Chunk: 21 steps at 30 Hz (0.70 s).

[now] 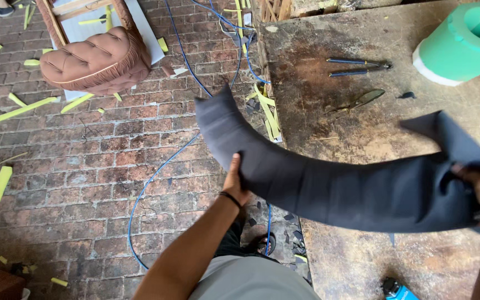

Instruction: The person wraps dark fabric around a curved wooden frame, repeatedly folding and smoothing the material. They use a pneumatic staple gun to secure the fabric to the wood and trim excess material with scissors.

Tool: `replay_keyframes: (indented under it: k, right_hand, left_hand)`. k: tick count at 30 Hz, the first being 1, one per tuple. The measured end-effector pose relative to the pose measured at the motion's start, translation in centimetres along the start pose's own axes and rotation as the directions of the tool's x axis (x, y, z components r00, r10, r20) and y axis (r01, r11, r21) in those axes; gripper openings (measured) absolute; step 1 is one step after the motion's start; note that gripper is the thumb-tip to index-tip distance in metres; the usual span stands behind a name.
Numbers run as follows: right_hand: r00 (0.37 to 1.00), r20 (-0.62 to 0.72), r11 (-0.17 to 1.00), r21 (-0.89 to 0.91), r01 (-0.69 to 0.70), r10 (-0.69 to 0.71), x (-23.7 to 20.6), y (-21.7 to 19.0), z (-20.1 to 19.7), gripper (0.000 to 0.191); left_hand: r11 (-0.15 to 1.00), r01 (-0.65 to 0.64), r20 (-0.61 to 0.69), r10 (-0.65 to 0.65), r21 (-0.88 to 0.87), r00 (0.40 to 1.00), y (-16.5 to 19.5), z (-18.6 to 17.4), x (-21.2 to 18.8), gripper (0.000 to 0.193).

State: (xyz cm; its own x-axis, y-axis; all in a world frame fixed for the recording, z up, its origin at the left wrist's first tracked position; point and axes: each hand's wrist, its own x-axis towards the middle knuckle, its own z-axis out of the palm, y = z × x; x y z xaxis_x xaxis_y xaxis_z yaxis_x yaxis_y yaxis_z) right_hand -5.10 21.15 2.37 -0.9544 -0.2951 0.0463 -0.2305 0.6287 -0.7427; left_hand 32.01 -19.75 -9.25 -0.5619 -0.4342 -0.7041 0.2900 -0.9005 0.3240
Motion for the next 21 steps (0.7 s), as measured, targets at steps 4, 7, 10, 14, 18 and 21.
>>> replay_keyframes:
  k: [4, 7, 10, 14, 18, 21]
  right_hand:
    - [0.883, -0.463, 0.948, -0.306, -0.082, -0.074, 0.2, -0.4, 2.6, 0.044]
    - [0.812, -0.465, 0.882, -0.454, 0.122, -0.352, -5.9, 1.0, 10.2, 0.042]
    - [0.984, 0.090, 0.962, -0.240, -0.128, 0.154, -13.0, 1.1, 19.2, 0.053]
    - [0.982, 0.187, 0.926, -0.363, 0.103, -0.036, -16.7, 0.1, 23.9, 0.081]
    - [0.978, 0.196, 0.909, -0.416, 0.023, 0.065, -16.9, -0.6, 24.3, 0.090]
    - [0.974, 0.211, 0.897, -0.443, 0.015, 0.088, -17.0, -0.5, 24.8, 0.092]
  left_hand:
    - [0.968, 0.036, -0.062, -0.021, 0.248, 0.998, -3.9, 0.7, 0.2, 0.097]
    - [0.831, 0.232, -0.201, -0.148, 0.505, 0.968, -5.3, -0.3, -0.3, 0.085]
    - [0.621, 0.355, -0.213, -0.293, 0.699, 0.932, -5.4, -1.5, -0.3, 0.067]
    - [0.258, 0.284, -0.133, -0.478, 0.923, 0.868, -4.2, -2.3, 0.8, 0.050]
    - [0.250, 0.155, -0.028, -0.449, 0.956, 0.893, -2.6, -2.9, 1.2, 0.042]
    - [0.307, 0.120, -0.012, -0.331, 0.944, 0.943, -0.8, -3.8, 0.8, 0.038]
